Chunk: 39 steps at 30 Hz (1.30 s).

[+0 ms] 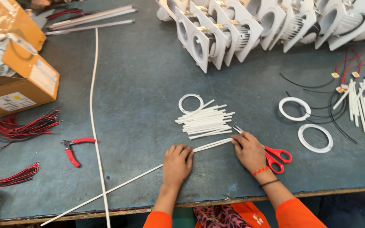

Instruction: The person uses red-handled scissors to cut long white plastic tubes into short segments on a workbench. The cut pieces are stacked in a pile. Nearby are white light fixture housings, circular rings, and red and black wires.

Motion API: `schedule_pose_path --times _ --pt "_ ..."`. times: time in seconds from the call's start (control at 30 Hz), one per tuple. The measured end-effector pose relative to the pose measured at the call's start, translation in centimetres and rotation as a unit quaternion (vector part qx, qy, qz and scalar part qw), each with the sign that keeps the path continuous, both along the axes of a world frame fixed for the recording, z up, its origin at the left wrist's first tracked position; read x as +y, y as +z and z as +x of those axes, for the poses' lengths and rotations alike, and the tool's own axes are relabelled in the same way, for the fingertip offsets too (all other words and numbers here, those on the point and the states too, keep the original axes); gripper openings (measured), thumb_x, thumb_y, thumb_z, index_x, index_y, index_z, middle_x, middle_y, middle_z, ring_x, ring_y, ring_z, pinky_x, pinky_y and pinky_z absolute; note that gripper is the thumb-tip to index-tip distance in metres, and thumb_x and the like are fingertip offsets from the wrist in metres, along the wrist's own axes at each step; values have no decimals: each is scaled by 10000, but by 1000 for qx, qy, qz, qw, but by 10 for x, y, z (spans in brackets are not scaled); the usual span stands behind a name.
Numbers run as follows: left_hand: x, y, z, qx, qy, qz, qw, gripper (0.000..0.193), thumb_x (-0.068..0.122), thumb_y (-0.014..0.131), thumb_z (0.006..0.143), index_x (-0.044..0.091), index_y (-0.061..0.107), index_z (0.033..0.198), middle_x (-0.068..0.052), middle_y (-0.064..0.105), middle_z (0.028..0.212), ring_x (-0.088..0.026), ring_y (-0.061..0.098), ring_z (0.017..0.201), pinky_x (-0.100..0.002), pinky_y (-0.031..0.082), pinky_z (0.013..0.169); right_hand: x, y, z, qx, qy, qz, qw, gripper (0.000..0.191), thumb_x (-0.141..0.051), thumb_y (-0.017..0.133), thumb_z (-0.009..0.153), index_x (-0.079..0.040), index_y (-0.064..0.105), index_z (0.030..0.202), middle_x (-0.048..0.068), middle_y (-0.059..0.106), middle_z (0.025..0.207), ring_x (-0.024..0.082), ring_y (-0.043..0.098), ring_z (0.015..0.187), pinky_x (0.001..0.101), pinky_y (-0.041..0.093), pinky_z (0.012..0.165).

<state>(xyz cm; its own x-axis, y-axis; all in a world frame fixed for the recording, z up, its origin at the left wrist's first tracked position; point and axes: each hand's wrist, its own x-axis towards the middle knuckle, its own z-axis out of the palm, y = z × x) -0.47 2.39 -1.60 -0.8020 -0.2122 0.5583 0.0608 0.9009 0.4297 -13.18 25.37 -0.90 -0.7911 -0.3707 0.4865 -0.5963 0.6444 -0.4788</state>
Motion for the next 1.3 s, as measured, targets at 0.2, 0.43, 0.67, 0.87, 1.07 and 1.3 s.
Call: schedule_pose_path --times 0.2,0.43,0.67,0.87,1.07,1.3 --pt "3 -2 -4 13 0 0 1000 113 189 736 864 103 759 934 -26 681 960 -265 612 901 -414 479 771 65 -12 13 23 -85 -61 994 272 -176 733 884 -49 728 1125 148 680 1099 331 656 991 412 523 874" --pt "5 -3 -5 -3 5 -4 1000 129 184 731 861 93 756 948 -43 680 972 -277 613 911 -425 492 796 153 -25 44 -22 -157 77 984 349 -283 776 821 -93 745 1113 83 714 1154 311 648 1065 415 520 948" --pt "10 -1 2 4 21 5 1000 145 172 737 862 83 762 973 -38 685 994 -267 625 915 -415 507 817 178 8 39 -166 -211 268 925 539 -497 794 734 -168 761 1160 39 743 1104 298 650 1022 396 521 969" --pt "10 1 2 -1 20 8 1000 145 179 740 866 86 769 974 -31 686 991 -260 624 913 -409 503 803 193 35 26 -331 -202 328 861 507 -472 842 723 -150 775 1109 47 773 1094 268 742 1042 392 592 924" --pt "10 1 3 -7 22 4 1000 150 187 741 865 99 776 981 -25 688 985 -254 624 911 -405 504 797 214 26 15 -426 -180 293 837 383 -314 819 824 -75 758 1116 112 799 982 263 779 909 366 617 851" --pt "9 2 3 2 16 -7 1000 152 187 739 872 99 769 992 -30 680 985 -252 624 912 -401 507 804 230 -13 44 -664 -50 -173 726 319 -173 771 847 26 651 1065 108 681 811 210 667 594 352 552 562"
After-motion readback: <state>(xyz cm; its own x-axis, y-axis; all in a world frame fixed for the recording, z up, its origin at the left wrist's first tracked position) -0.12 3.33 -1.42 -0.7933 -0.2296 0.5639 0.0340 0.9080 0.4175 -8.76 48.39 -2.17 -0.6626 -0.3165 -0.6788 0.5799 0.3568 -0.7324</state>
